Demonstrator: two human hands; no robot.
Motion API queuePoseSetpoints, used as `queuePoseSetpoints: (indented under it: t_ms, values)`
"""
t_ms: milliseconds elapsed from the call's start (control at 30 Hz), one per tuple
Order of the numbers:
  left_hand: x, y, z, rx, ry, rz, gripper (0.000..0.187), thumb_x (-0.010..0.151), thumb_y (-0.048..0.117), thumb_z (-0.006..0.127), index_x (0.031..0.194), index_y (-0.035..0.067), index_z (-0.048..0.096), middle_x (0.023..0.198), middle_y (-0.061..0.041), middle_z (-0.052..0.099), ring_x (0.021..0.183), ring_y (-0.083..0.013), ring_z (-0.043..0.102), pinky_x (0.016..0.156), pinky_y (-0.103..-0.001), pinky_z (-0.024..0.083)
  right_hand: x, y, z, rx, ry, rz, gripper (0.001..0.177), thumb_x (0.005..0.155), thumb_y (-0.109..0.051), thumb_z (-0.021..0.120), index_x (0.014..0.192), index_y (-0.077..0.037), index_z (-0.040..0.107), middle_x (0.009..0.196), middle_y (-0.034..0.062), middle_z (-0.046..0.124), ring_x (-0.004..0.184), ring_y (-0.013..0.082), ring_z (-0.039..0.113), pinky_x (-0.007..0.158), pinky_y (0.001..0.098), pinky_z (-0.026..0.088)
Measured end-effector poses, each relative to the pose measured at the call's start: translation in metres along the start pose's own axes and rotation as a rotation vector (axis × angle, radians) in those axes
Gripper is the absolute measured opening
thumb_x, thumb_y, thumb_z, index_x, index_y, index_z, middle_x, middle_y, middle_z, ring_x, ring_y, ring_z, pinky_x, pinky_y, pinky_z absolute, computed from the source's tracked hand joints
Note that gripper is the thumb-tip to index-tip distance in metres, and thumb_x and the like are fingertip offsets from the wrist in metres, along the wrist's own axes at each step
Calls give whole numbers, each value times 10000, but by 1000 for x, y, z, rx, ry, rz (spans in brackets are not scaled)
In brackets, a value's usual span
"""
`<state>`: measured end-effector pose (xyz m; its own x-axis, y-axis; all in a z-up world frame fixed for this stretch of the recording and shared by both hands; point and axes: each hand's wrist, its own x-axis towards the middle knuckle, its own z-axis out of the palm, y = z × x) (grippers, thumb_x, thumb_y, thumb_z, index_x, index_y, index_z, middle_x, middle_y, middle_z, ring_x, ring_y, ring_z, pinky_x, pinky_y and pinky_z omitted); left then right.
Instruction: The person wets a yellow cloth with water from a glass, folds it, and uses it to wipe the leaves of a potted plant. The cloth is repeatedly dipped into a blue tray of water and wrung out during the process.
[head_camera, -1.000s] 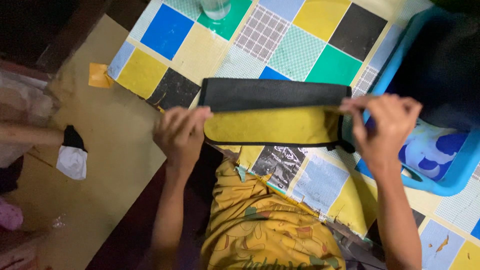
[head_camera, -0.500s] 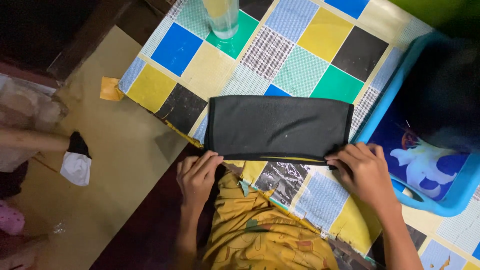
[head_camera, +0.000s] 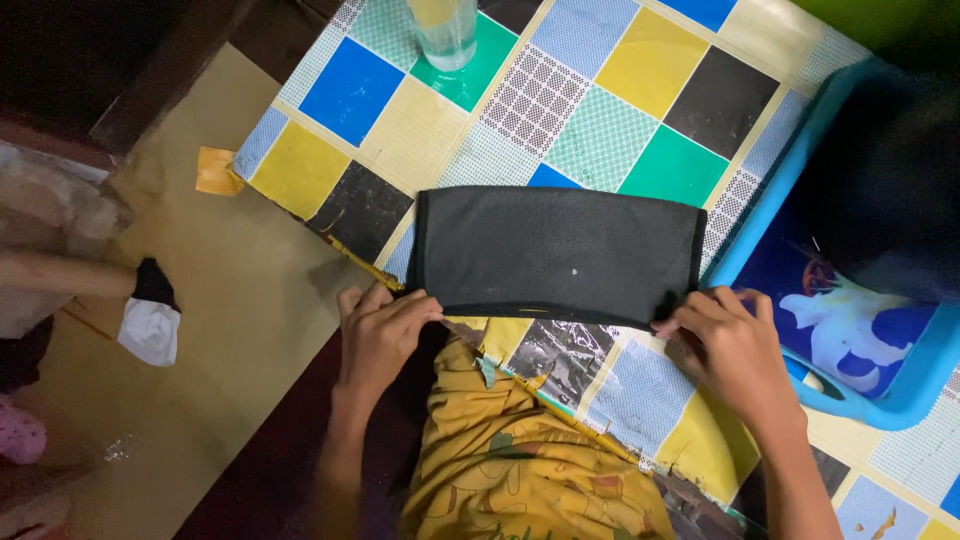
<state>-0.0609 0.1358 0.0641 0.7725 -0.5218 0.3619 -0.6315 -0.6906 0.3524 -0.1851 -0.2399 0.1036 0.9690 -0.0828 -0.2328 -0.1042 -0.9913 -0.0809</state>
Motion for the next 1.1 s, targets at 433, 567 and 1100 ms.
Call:
queuePoseSetpoints:
  t_ms: [433, 567, 1100]
  values:
    - [28, 31, 28, -256, 110, -151, 279, 769, 418, 886, 999, 309, 772, 742, 90, 720, 771, -181, 656, 859, -351, 399, 50, -51, -6, 159, 172, -233, 292, 947, -576, 587, 1030, -331, 725, 1003, -88, 724, 997, 155, 636, 1033, 454, 418]
    - [69, 61, 73, -207, 49, -135, 359, 989, 387, 629, 1329, 275, 656, 1357, -6, 629, 1252, -256, 573, 1049, -505, 365, 92, -93, 24, 127, 278, -244, 600, 1025, -479, 482, 1559, -214, 409, 1575, 19, 447, 1434, 216, 423, 1110, 501, 334]
    - [65, 35, 106, -37, 10, -165, 522, 1028, 458, 523, 1538, 352, 483, 1644, 5, 402, 1516, -276, 361, 1166, -647, 242, 99, -92, 34, 182, 151, -13, 855, 962, -714, 435, 1643, -231, 251, 1709, -8, 233, 1570, 235, 198, 1235, 574, 167]
